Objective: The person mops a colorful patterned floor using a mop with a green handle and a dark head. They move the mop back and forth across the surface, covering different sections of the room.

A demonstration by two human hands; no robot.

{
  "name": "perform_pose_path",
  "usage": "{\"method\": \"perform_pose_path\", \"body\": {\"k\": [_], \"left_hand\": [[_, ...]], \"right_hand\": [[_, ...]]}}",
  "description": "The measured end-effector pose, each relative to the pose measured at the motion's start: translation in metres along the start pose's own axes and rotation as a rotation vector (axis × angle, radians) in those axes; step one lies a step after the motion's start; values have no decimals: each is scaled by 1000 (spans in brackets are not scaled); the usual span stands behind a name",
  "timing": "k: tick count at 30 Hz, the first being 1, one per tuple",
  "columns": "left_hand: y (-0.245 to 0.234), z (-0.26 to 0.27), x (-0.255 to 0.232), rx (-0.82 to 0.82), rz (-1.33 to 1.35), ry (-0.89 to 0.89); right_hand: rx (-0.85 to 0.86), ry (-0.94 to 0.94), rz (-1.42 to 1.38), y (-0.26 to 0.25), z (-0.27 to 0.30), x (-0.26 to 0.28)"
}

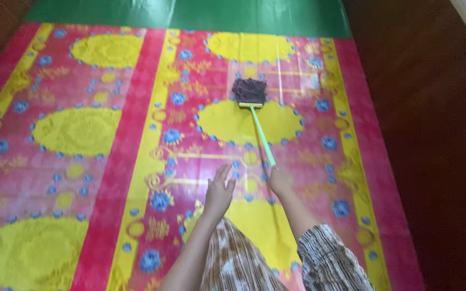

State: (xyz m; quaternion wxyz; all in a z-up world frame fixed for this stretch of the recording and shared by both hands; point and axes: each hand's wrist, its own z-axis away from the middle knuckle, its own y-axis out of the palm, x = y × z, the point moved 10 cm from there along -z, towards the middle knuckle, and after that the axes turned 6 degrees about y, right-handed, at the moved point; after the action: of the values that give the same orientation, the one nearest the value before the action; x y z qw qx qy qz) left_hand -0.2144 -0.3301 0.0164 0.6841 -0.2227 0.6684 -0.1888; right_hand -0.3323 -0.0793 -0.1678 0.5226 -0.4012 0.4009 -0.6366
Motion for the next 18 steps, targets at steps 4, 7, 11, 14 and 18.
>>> {"method": "perform_pose_path", "body": {"k": [4, 7, 11, 14, 18], "left_hand": [[4, 59, -12, 1, -1, 8], [-2, 86, -16, 2, 2, -9], [-18, 110, -18, -47, -12, 55], [-28, 121, -19, -69, -30, 118], [-32, 153, -17, -32, -35, 125]], "right_hand": [[16, 78, -4, 10, 60, -29], [75, 96, -25, 18, 95, -39], [139, 107, 74, 35, 132, -39], [138, 177, -54, 44, 155, -42], [154, 224, 7, 59, 195, -43]]}}
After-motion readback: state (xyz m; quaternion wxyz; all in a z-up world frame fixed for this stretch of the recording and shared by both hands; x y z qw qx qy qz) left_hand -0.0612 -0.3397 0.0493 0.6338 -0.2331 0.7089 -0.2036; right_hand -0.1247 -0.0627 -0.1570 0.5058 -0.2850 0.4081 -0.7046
